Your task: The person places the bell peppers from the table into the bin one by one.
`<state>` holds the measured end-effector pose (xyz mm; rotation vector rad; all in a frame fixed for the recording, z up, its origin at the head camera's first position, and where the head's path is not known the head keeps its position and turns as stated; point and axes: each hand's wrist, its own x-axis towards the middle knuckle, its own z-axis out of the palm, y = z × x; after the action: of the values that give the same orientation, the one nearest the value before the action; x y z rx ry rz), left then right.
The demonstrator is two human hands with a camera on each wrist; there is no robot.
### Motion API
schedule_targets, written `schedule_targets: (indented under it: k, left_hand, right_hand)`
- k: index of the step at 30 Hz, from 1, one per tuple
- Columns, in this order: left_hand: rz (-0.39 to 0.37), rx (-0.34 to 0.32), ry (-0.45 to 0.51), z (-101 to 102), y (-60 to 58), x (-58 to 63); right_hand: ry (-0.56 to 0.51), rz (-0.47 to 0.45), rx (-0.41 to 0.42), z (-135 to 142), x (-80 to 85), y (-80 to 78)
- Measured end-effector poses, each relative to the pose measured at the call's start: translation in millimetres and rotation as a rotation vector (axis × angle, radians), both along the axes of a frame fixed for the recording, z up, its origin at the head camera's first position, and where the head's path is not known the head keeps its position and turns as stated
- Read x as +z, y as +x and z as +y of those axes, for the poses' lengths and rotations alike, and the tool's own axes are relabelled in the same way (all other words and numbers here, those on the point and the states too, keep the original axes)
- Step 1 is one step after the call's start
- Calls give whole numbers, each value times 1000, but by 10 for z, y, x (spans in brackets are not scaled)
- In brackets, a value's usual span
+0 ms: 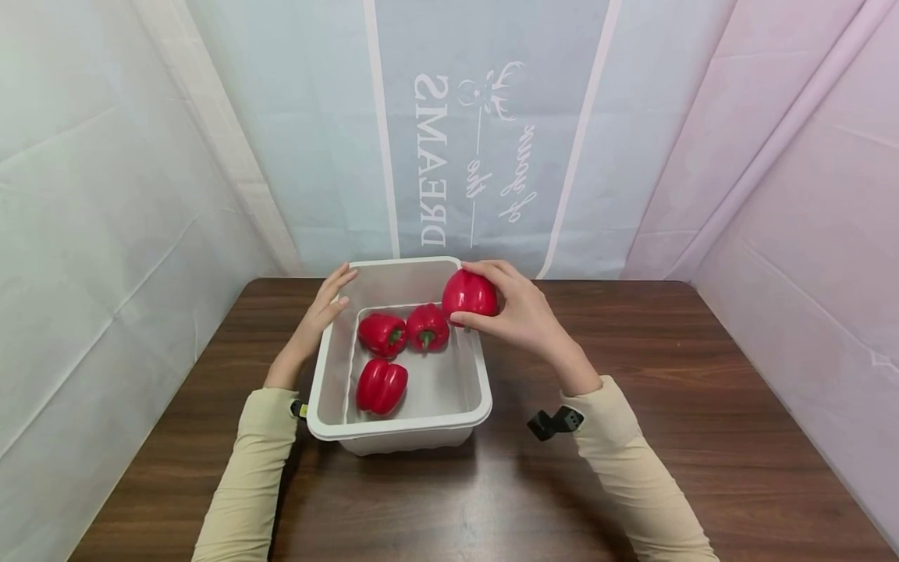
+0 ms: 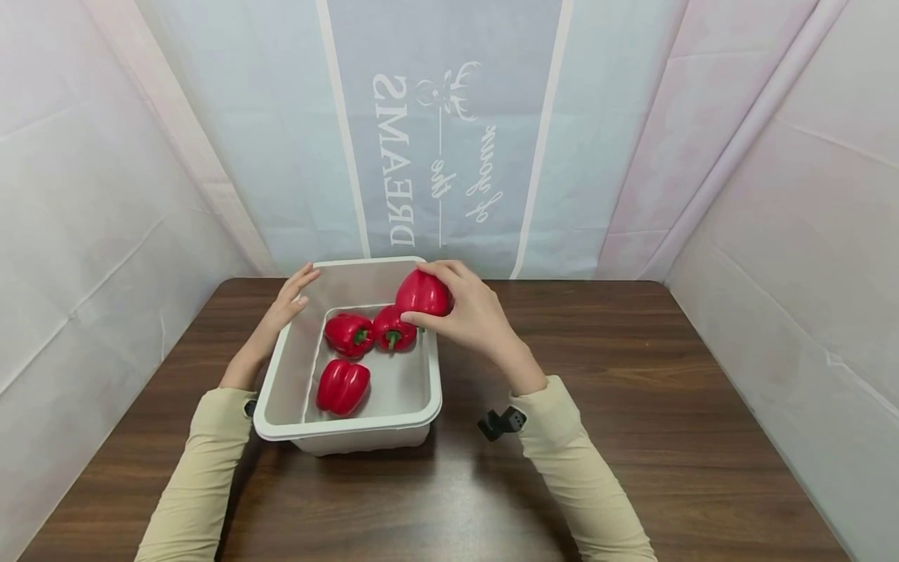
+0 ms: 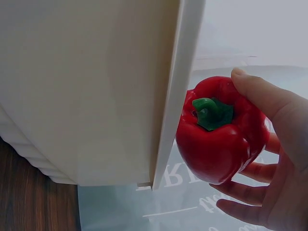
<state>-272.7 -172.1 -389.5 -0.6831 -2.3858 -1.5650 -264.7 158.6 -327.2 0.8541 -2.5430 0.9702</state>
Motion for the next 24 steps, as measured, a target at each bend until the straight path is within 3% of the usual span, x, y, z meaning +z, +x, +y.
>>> schedule_targets:
  k: [24]
  left_hand:
    - [48,15,-59,-14,34,35]
  right_hand:
    - [27,-14,33,-152,-39,73]
